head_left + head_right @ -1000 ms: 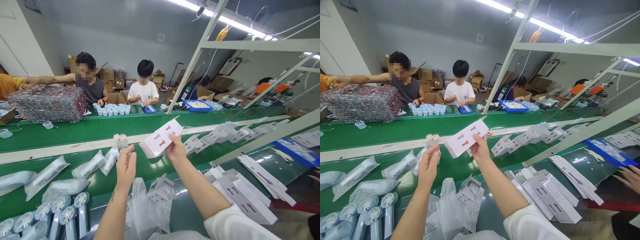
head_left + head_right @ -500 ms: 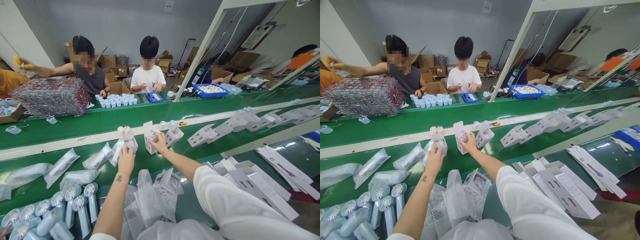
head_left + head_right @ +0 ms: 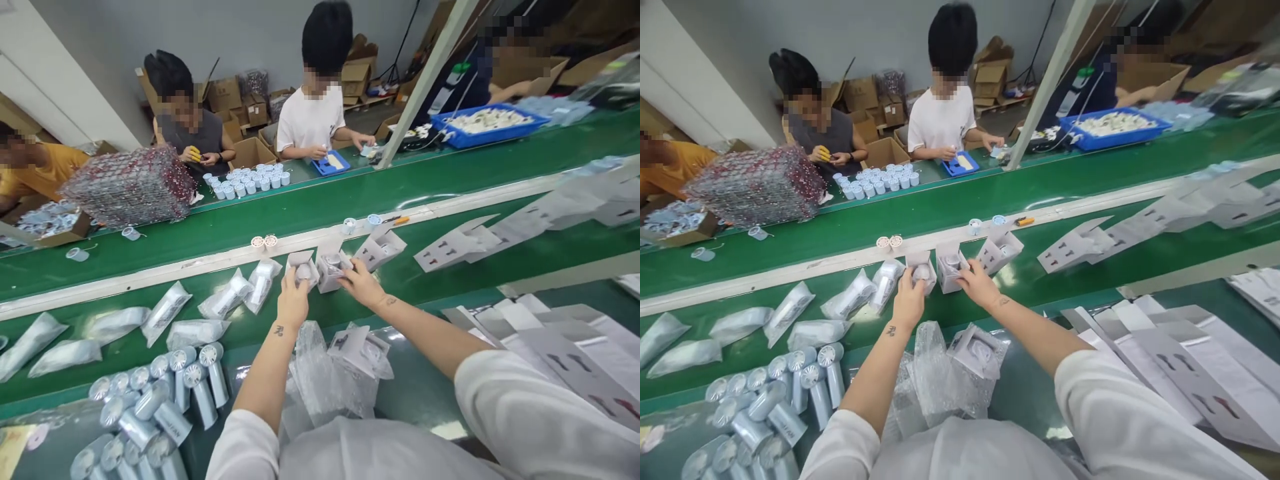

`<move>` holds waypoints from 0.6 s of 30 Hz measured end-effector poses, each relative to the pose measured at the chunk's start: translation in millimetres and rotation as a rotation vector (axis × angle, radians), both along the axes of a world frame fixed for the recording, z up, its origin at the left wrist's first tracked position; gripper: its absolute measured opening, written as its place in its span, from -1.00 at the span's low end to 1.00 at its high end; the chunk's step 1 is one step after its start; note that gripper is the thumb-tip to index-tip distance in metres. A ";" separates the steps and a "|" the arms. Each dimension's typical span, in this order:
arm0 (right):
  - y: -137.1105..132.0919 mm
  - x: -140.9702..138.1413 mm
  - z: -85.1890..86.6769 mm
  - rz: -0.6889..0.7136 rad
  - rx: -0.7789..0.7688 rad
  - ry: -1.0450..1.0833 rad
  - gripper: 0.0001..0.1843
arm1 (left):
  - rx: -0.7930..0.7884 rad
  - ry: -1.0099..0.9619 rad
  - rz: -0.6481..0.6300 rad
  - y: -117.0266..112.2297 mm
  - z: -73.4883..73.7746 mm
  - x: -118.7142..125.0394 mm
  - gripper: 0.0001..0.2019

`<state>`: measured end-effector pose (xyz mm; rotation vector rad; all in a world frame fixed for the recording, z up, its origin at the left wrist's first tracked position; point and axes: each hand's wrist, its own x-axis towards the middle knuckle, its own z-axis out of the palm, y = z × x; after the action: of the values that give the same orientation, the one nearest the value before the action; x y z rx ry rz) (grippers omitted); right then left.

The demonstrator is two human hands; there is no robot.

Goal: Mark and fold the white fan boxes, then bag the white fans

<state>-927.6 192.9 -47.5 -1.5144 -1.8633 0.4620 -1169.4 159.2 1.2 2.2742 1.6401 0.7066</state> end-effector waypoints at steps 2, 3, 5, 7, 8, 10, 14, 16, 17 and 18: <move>-4.8 0.3 -0.1 -0.003 -0.019 -0.005 -0.79 | -0.002 -0.058 -0.013 -2.2 -3.2 -17.6 -0.73; -8.0 0.3 2.4 -0.007 -0.046 -0.003 -0.77 | -0.037 -0.074 0.063 -1.1 -6.4 -29.4 -0.72; -15.6 0.6 14.1 -0.010 -0.128 0.013 -0.68 | -0.171 -0.056 0.312 6.4 -16.6 -52.4 -0.70; -25.8 4.3 34.5 -0.016 -0.194 0.065 -0.54 | -0.312 0.010 0.492 17.9 -30.6 -66.9 -0.65; -32.9 8.9 47.2 -0.028 -0.216 0.123 -0.49 | -0.356 0.039 0.523 23.3 -37.9 -69.7 -0.58; -53.2 25.9 74.7 -0.049 -0.280 0.316 -0.50 | -0.375 0.060 0.542 29.9 -49.8 -68.2 -0.46; -119.2 78.6 117.7 0.040 -0.624 0.630 -0.48 | -0.377 0.029 0.563 25.1 -52.2 -60.5 -0.55; -154.1 92.8 122.0 0.051 -0.717 0.605 -0.34 | -0.370 -0.019 0.544 20.0 -45.6 -60.6 -0.64; -167.7 92.0 118.5 0.038 -0.697 0.579 -0.23 | -0.366 -0.046 0.537 17.8 -41.8 -60.8 -0.67; -177.4 85.5 111.7 0.024 -0.639 0.561 -0.11 | -0.366 -0.076 0.530 15.7 -38.0 -60.6 -0.68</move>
<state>-842.2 15.6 64.2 -1.5202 -1.3419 1.4333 -1230.1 174.9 -36.8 1.5562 2.1495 0.5273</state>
